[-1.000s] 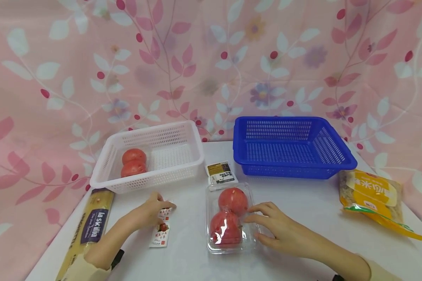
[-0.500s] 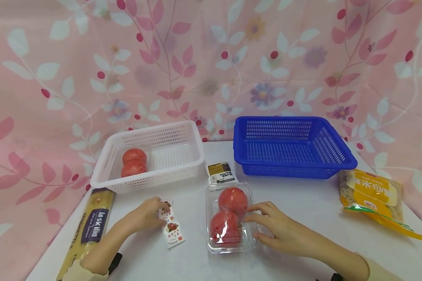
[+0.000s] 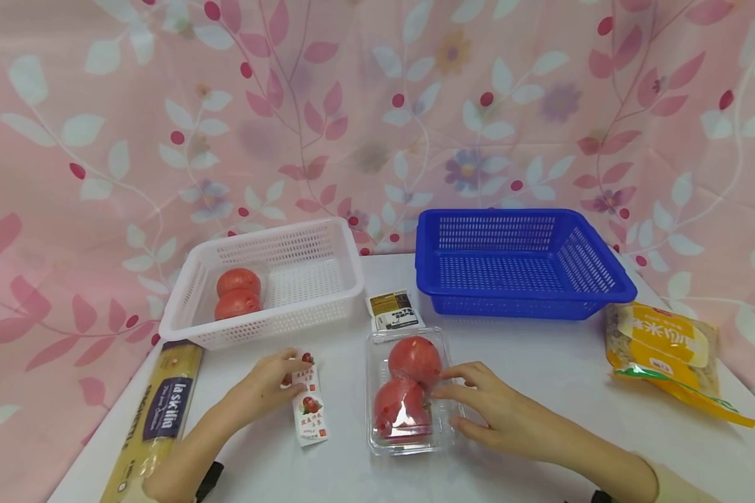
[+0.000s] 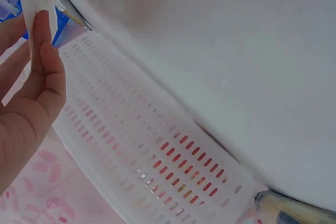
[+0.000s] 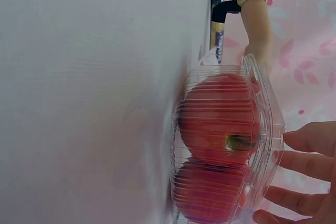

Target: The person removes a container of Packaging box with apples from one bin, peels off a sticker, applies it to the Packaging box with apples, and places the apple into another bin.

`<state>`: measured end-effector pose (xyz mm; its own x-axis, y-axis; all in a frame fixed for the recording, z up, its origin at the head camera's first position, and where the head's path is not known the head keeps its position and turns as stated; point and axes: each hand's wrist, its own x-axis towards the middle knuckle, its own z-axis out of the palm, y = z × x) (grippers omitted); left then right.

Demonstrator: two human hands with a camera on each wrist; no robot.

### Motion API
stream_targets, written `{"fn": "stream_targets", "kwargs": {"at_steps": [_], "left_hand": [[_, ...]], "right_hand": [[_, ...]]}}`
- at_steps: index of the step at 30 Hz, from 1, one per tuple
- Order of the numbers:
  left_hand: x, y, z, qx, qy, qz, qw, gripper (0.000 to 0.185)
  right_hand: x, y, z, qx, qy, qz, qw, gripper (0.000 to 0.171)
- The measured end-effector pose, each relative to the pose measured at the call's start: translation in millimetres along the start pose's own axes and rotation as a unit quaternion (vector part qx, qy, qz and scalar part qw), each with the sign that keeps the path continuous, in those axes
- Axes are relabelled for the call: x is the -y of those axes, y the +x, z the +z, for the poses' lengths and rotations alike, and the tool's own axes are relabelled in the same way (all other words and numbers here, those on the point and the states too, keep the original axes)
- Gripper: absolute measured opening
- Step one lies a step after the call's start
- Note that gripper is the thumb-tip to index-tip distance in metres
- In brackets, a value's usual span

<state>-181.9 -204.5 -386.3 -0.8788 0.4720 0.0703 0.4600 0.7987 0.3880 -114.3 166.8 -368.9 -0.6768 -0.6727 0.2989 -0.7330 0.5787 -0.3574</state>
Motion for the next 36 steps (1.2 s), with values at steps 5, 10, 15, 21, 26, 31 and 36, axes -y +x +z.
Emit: {"fn": "stream_targets", "kwargs": {"at_steps": [5, 10, 15, 21, 26, 31, 36], "left_hand": [[-13.5, -3.2, -5.7, -0.071, -0.009, 0.025, 0.9971, 0.038], [-34.7, -7.9, -18.1, -0.080, -0.026, 0.087, 0.9927, 0.041], [-62.6, -10.8, -23.6, -0.085, -0.076, 0.145, 0.9829, 0.042], [-94.7, -6.4, -25.2, -0.087, -0.142, 0.218, 0.9615, 0.049], [-113.7, -1.2, -25.5, -0.078, -0.180, 0.278, 0.9405, 0.056], [-125.8, 1.6, -24.6, -0.070, -0.219, 0.309, 0.9229, 0.058], [-133.8, 2.7, -24.5, -0.063, -0.239, 0.333, 0.9101, 0.062]], "right_hand": [[1, 4, 2, -0.062, -0.024, -0.054, 0.996, 0.031], [8, 11, 3, -0.103, -0.013, -0.066, 0.992, 0.032], [18, 22, 4, -0.135, -0.009, -0.095, 0.986, 0.033], [33, 38, 1, -0.195, -0.013, -0.199, 0.960, 0.031], [40, 45, 1, -0.237, -0.027, -0.247, 0.939, 0.028], [42, 45, 1, -0.253, -0.024, -0.245, 0.936, 0.026], [42, 47, -2, -0.280, -0.049, -0.249, 0.926, 0.022]]}}
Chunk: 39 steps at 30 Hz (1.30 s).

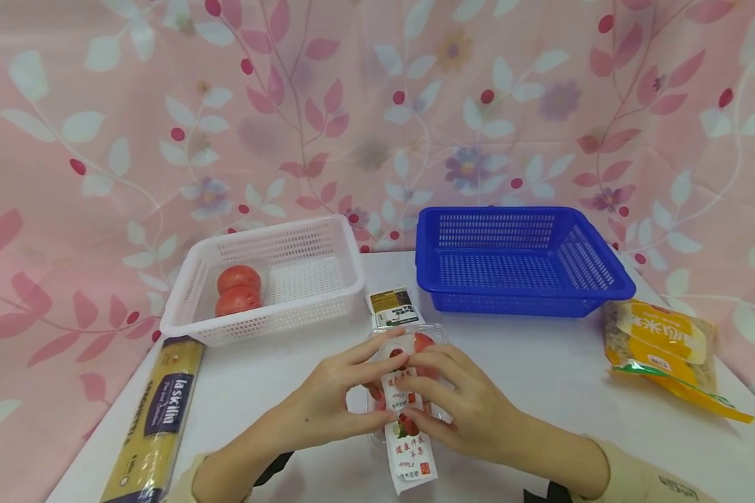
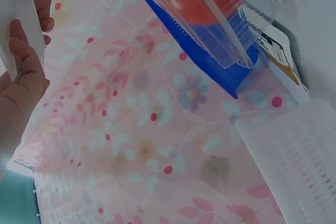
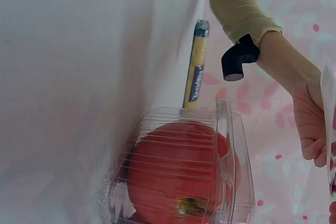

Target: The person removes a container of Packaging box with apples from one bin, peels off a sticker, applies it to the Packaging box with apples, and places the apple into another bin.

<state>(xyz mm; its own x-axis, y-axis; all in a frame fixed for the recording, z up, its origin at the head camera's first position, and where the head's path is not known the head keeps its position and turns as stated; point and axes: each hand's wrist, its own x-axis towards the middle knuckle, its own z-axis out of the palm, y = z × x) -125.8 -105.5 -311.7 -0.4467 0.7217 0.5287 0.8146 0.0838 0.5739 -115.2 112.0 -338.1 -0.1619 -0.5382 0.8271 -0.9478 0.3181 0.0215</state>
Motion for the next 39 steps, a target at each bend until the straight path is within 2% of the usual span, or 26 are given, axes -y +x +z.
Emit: {"fn": "stream_targets", "kwargs": {"at_steps": [5, 12, 16, 21, 28, 33, 36, 39], "left_hand": [[-3.0, 3.3, 1.8, 0.005, -0.011, 0.024, 0.9996, 0.067], [-5.9, 2.3, 3.7, 0.005, -0.020, 0.011, 0.9997, 0.065], [-5.8, 1.6, 4.7, 0.003, -0.011, -0.002, 0.9999, 0.064], [-3.9, 0.5, 7.1, -0.017, 0.011, 0.002, 0.9998, 0.063], [0.0, 1.6, 12.1, -0.062, 0.069, 0.056, 0.9940, 0.063], [0.7, 2.2, 15.1, -0.059, 0.116, 0.092, 0.9872, 0.057], [1.1, 2.5, 17.5, -0.053, 0.117, 0.090, 0.9876, 0.056], [2.0, 1.5, 20.1, -0.052, 0.107, 0.070, 0.9904, 0.055]], "right_hand": [[-1, 1, -3, -0.017, -0.029, -0.015, 0.999, 0.022], [0, 6, -5, -0.052, -0.063, -0.082, 0.993, 0.018], [0, 10, -7, -0.065, -0.073, -0.099, 0.990, 0.016], [-1, 14, -7, -0.076, -0.083, -0.104, 0.988, 0.017], [-2, 12, -5, -0.076, -0.081, -0.081, 0.991, 0.018], [-3, 9, -3, -0.073, -0.080, -0.076, 0.991, 0.019], [-3, 8, -3, -0.073, -0.080, -0.077, 0.991, 0.018], [-3, 8, -3, -0.069, -0.073, -0.077, 0.992, 0.018]]}}
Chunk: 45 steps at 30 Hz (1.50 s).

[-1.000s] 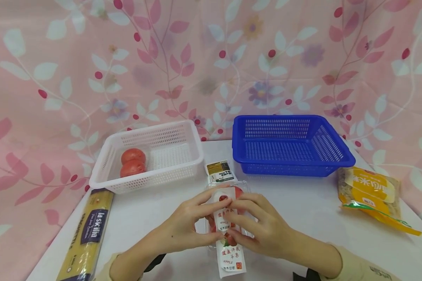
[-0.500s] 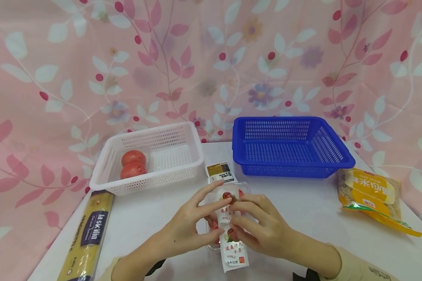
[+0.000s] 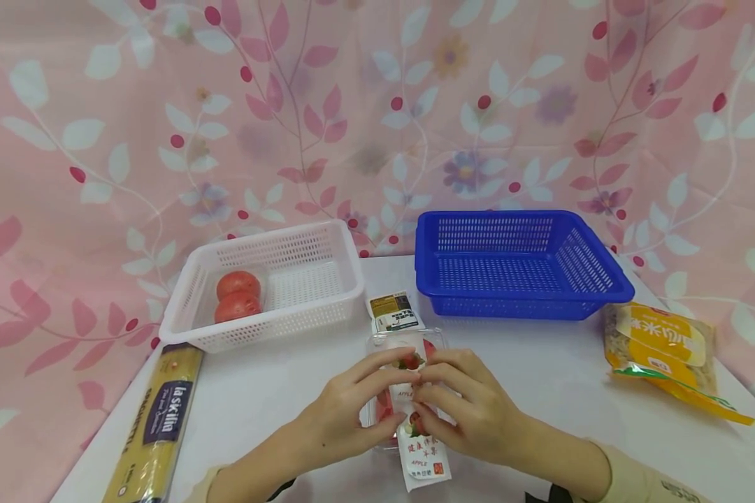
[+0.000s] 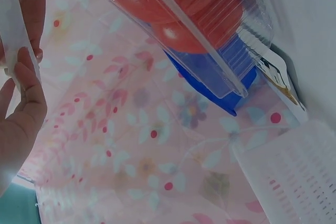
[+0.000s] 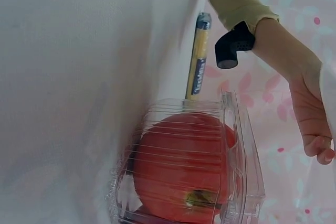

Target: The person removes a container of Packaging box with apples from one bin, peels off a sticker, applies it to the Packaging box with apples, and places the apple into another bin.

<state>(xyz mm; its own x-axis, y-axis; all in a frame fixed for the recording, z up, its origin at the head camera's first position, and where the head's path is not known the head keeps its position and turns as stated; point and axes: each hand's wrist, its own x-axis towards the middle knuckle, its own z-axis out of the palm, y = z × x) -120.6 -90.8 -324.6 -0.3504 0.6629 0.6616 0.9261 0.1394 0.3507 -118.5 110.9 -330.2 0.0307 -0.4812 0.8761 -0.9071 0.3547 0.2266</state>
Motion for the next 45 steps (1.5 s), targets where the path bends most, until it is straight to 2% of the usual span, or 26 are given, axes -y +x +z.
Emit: {"fn": "stream_targets", "kwargs": {"at_steps": [10, 15, 19, 22, 32, 45], "left_hand": [[0.2, -5.1, 7.6, 0.002, -0.021, -0.046, 0.9987, 0.049], [1.5, -4.3, 9.8, 0.002, -0.001, -0.020, 0.9998, 0.055], [2.8, -3.5, 9.8, 0.001, 0.011, 0.004, 0.9999, 0.057], [3.9, -4.7, 9.1, 0.007, 0.017, 0.010, 0.9998, 0.059], [8.9, -13.3, 5.2, 0.031, 0.012, -0.025, 0.9991, 0.062], [9.4, -15.4, 3.4, 0.043, 0.014, -0.042, 0.9981, 0.062]], "right_hand": [[4, 3, 2, 0.010, 0.035, -0.022, 0.999, 0.018], [6, 6, 4, 0.008, 0.032, -0.040, 0.999, 0.018], [6, 5, 4, 0.007, 0.024, -0.040, 0.999, 0.019], [5, 4, 5, 0.008, 0.021, -0.036, 0.999, 0.019], [-1, 3, 3, -0.012, 0.027, -0.016, 0.999, 0.019], [-5, 6, -3, -0.030, 0.034, 0.010, 0.999, 0.019]]}}
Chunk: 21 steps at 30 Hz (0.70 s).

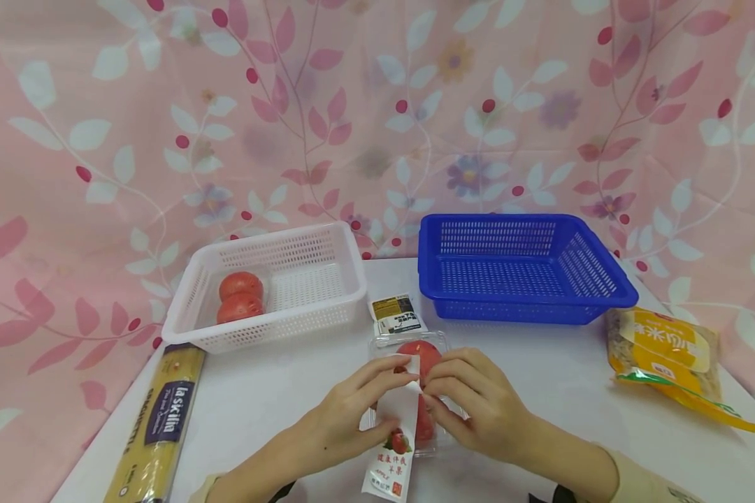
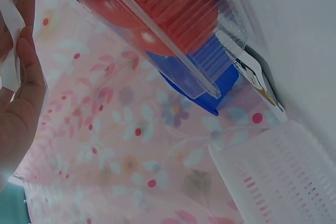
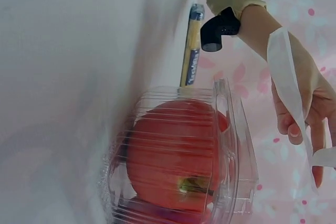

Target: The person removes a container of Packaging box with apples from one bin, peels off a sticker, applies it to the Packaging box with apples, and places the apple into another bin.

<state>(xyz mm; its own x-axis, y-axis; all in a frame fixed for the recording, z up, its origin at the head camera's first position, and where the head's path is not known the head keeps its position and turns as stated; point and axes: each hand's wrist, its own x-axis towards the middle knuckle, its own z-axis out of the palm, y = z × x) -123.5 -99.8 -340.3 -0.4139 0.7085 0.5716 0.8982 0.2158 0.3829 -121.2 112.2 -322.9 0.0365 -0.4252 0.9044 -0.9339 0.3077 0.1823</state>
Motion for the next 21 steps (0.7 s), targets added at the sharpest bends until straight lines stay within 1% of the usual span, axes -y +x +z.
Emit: {"fn": "stream_targets", "kwargs": {"at_steps": [4, 7, 12, 15, 18, 21], "left_hand": [[0.8, -0.5, -0.3, -0.003, 0.010, 0.004, 0.9999, 0.063], [1.3, -1.3, -0.3, -0.003, 0.006, -0.002, 1.0000, 0.065], [1.8, -3.3, -0.7, 0.000, -0.023, -0.027, 0.9994, 0.066], [2.1, -4.8, -1.0, 0.001, -0.028, -0.033, 0.9991, 0.066], [2.1, -6.3, -2.1, 0.007, -0.044, -0.044, 0.9980, 0.069], [1.1, -8.0, -4.1, 0.017, -0.057, -0.068, 0.9959, 0.071]], "right_hand": [[-1.7, 1.4, -2.8, -0.009, 0.002, 0.002, 1.000, 0.019], [-3.1, 1.7, -4.9, -0.015, 0.000, 0.003, 1.000, 0.019], [-4.2, -0.4, -6.8, -0.013, -0.003, 0.012, 1.000, 0.019], [-4.6, -3.0, -7.6, -0.010, -0.005, 0.025, 1.000, 0.020], [-5.7, -5.5, -8.4, -0.010, -0.006, 0.038, 0.999, 0.021], [-7.5, -6.1, -9.3, -0.013, -0.006, 0.044, 0.999, 0.021]]}}
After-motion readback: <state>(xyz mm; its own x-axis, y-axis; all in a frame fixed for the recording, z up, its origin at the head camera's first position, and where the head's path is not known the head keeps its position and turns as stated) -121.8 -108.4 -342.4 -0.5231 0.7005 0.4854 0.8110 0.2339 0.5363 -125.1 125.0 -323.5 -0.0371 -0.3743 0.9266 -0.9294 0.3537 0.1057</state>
